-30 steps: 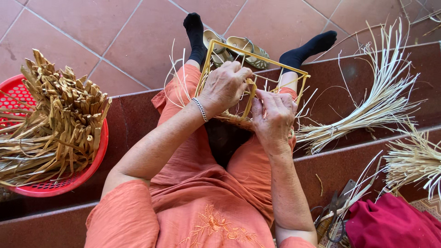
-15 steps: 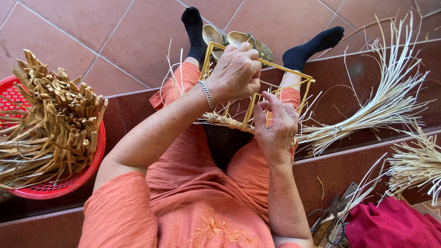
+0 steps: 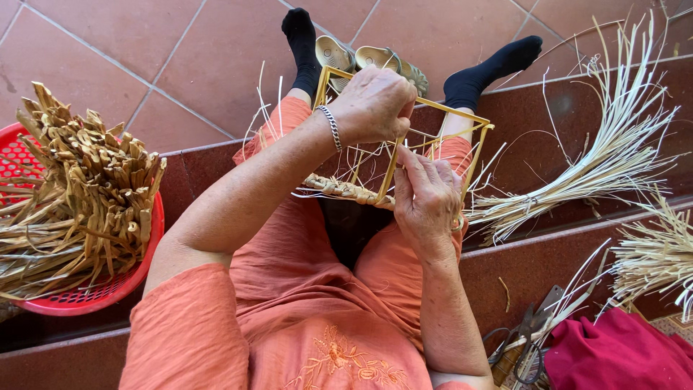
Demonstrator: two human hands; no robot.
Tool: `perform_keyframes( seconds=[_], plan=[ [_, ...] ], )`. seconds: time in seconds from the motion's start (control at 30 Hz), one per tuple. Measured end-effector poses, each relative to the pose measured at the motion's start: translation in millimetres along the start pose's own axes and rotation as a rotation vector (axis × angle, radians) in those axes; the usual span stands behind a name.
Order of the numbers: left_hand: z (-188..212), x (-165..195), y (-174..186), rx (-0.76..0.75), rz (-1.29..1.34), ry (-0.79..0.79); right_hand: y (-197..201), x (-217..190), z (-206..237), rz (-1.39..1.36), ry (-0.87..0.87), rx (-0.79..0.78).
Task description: The person weaves dried plant fibers around a rectangular frame to form a basket. They interlace the fibers by hand, trim excess with scissors, and continue wrapping the frame edges.
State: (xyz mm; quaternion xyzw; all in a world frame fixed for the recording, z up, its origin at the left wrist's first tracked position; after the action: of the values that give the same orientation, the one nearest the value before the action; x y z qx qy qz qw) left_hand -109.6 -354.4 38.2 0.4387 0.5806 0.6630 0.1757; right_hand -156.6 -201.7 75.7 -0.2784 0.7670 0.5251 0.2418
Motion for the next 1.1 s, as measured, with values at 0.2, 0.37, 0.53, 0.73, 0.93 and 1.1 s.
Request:
perform_keyframes(
  seconds=[0.2,0.37,0.53,0.73,0.93,1.1],
  plan=[
    [8,-3,3,0.13,0.076,-0.045,-19,32,-6,-0.279,-0.175,-0.19],
    [8,-4,-4,0.147,0.056,-0.037,-31,57,-7,-0.627,-0.339,-0.279],
    [8,-4,-8,0.12,0.054,-0.048,-52,77,-10,-1.115,-0.625,-0.261],
    [12,5,-16,0.081,0.026,-0.105,-56,84,-5,-1.187,-0.717,-0.26],
    [9,8,-24,0.072,-0.1,-0.101,-60,83,1,-1.069,-0.738,-0.34],
    [7,10,-27,0.045,-0.153,-0.11,-60,71,2,-0.998,-0.663,-0.468]
  ],
)
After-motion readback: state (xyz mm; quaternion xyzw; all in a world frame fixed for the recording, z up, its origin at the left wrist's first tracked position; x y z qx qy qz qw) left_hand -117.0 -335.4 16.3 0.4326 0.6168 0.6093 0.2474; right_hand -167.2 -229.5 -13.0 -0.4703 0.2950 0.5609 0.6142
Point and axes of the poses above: each hand's wrist, its own z-axis away from the middle knuckle, its own y-axis out of the back of the hand, x = y × z, the point moved 9 cm from there along -z, towards the middle knuckle, and after that the axes turned 13 degrees about -z, right-handed, at the moved point
